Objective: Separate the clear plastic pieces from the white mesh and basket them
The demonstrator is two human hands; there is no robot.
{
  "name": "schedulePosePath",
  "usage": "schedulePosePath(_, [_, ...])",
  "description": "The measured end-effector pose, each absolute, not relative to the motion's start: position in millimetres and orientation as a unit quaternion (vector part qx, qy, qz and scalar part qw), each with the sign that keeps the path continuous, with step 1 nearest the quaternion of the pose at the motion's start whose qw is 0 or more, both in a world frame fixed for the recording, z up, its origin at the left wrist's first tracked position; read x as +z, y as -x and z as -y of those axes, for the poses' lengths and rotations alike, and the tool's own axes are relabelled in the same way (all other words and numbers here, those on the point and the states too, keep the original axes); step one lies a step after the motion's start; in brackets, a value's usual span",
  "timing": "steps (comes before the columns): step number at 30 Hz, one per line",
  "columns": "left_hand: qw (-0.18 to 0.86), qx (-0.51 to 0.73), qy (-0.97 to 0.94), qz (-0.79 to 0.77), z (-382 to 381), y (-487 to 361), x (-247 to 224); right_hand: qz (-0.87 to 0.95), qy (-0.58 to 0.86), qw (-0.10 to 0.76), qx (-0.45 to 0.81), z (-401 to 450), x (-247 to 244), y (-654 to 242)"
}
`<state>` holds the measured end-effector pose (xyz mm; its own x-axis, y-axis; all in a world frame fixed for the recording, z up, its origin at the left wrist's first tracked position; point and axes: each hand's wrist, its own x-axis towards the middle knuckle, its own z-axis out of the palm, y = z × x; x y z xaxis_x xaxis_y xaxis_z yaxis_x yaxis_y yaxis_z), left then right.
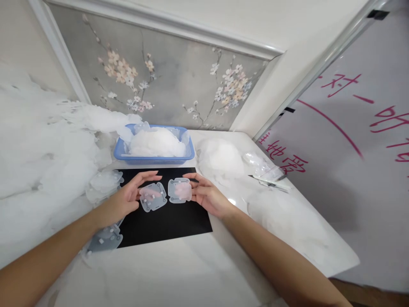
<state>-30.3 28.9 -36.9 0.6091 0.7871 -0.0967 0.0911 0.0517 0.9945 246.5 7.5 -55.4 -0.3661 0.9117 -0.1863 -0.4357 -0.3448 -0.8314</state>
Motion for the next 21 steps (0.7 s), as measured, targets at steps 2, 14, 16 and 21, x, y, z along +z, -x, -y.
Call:
schedulePosePath(2, [0.631,0.275,-0.634,-0.352,-30,31,-39,0.361,0.339,0.456,0.74,-7,-55,-246])
schedulePosePath(14, [0.645,0.267,-0.615,-0.366,-28,30,-39,0.576,0.552,0.59,0.121,-17,-44,-279])
schedulePosePath(16, [0.652,0.272,-0.61,-0.358,-29,31,-40,0.626,0.589,0.511,-0.007,-29,-48,-301])
schedulePosePath(21, [0.659,0.283,-0.607,-0.341,-31,33,-45,0.685,0.656,0.317,-0.022,-43,-61,-323])
